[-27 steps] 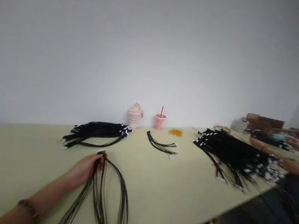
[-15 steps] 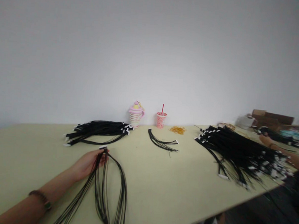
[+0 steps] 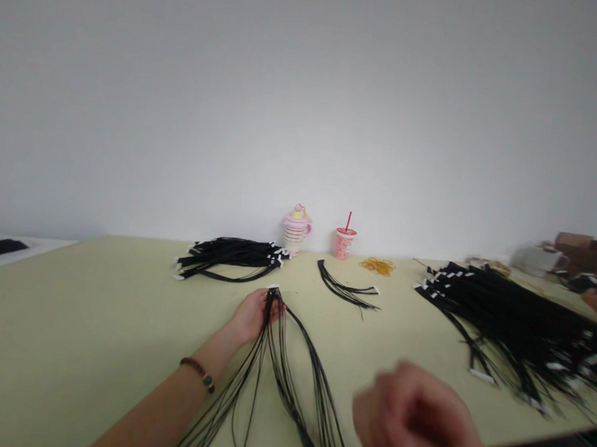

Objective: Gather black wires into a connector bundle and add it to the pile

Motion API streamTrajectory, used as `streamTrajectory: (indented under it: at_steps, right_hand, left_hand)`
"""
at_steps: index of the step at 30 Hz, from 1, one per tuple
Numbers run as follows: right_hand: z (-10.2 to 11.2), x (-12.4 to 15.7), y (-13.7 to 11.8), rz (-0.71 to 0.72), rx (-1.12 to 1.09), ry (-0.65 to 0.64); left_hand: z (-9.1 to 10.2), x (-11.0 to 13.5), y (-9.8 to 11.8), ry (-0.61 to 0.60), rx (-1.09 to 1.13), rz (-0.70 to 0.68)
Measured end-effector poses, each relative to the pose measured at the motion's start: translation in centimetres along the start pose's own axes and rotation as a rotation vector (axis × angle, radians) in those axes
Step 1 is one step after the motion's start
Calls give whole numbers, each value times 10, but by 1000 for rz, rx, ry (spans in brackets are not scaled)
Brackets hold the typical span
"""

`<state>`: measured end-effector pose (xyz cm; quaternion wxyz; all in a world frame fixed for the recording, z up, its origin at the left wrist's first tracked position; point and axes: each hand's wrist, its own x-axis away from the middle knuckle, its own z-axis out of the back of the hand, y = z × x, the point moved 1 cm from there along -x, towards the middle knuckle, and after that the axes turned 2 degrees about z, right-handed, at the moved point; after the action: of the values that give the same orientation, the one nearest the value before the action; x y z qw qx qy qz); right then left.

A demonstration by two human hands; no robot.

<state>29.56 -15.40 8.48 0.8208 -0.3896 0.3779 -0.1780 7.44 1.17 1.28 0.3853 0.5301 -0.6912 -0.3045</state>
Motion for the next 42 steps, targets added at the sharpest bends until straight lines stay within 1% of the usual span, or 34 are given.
streamTrajectory:
  at_steps: [1,2,3,4,6,8,10,12,14,18,22,27,32,34,36,39,42]
  right_hand:
    - [6,-18,10,-7,53,131]
    - [13,-36,23,6,236,360]
    - [16,-53,39,15,296,378]
    - [18,-67,58,14,323,359]
    - [18,-83,93,4,349,246]
    - [15,-82,120,-14,347,121]
    - [11,-72,133,-34,327,9]
    - [9,-62,135,-56,300,-76]
    - [8,-58,132,-78,274,-139]
    - [4,-59,125,-110,231,-265]
    - [1,-60,120,-153,210,-367]
    - [14,-59,113,-252,131,-473]
    - [28,-56,106,-355,-54,-498]
    - [35,-55,103,-368,-143,-467]
    - [44,-55,102,-347,-209,-374]
    - [58,-55,105,-280,-284,-127]
    - [69,-56,114,-219,-356,136]
  left_hand:
    - [1,1,0,-22,9,12]
    - [2,2,1,-37,17,16]
    - [3,3,2,-47,24,16]
    - [5,4,4,-52,28,14]
    - [7,4,8,-51,35,1]
    - [9,2,14,-35,44,-23]
    - [13,1,20,-5,58,-51]
    - [18,0,27,36,79,-82]
    - [25,0,34,84,110,-120]
    - [35,4,46,174,161,-196]
    - [38,7,50,211,177,-206]
    - [37,6,51,242,159,-207]
    - [36,7,51,227,83,-199]
    - [32,8,51,200,43,-183]
    - [25,11,49,157,0,-163]
    - [12,16,45,83,-61,-134]
    - [-2,23,36,11,-131,-89]
